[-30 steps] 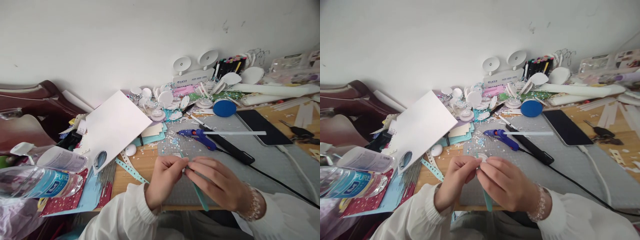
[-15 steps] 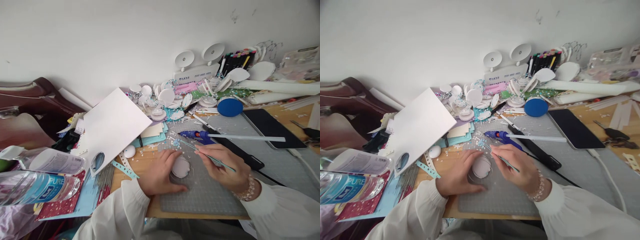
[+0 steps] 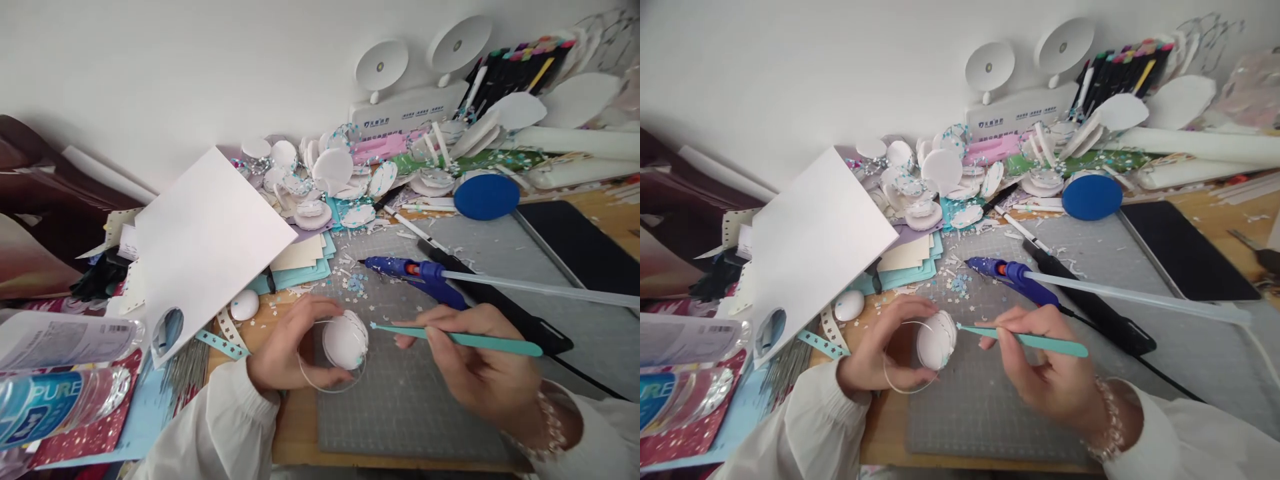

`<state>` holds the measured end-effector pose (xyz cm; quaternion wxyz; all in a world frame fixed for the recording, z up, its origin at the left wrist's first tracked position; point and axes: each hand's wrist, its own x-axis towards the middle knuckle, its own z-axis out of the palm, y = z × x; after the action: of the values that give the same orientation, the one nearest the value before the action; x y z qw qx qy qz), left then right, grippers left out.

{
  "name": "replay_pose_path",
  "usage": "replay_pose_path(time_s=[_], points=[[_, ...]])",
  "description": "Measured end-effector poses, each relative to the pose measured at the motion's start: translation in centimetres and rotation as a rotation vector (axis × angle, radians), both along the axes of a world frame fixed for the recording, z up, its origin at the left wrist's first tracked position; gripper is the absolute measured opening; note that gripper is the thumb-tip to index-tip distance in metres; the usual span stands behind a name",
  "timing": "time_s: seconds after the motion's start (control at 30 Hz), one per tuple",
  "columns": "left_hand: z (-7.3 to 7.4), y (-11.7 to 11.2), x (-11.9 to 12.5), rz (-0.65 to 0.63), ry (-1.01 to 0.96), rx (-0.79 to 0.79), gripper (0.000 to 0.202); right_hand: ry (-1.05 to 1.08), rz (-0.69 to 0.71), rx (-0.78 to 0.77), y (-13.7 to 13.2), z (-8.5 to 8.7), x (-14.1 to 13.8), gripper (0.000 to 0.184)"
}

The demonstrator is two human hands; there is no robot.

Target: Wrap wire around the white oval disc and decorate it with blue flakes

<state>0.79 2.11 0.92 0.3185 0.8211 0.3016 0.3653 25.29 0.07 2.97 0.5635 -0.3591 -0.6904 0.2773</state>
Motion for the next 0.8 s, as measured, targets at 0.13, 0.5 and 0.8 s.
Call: replay_pose_path(time_s=[0.13,0.5,0.8], points=[[0.1,-0.1,0.1,-0.018,-0.082,-0.047,0.072,-0.001,0.028,-0.081,-0.4,0.3,-0.1,0.022],[0.3,-0.2,0.4,-0.033,-0.029,0.035,0.068,-0.030,0.064,-0.107,-1.0,0.0,0.2,0.028],[0.5,-0.4,0.5,-0.020,0.069,0.171,0.059,-0.090,0.043,-0.111,-1.2,-0.1,0.1,0.027]])
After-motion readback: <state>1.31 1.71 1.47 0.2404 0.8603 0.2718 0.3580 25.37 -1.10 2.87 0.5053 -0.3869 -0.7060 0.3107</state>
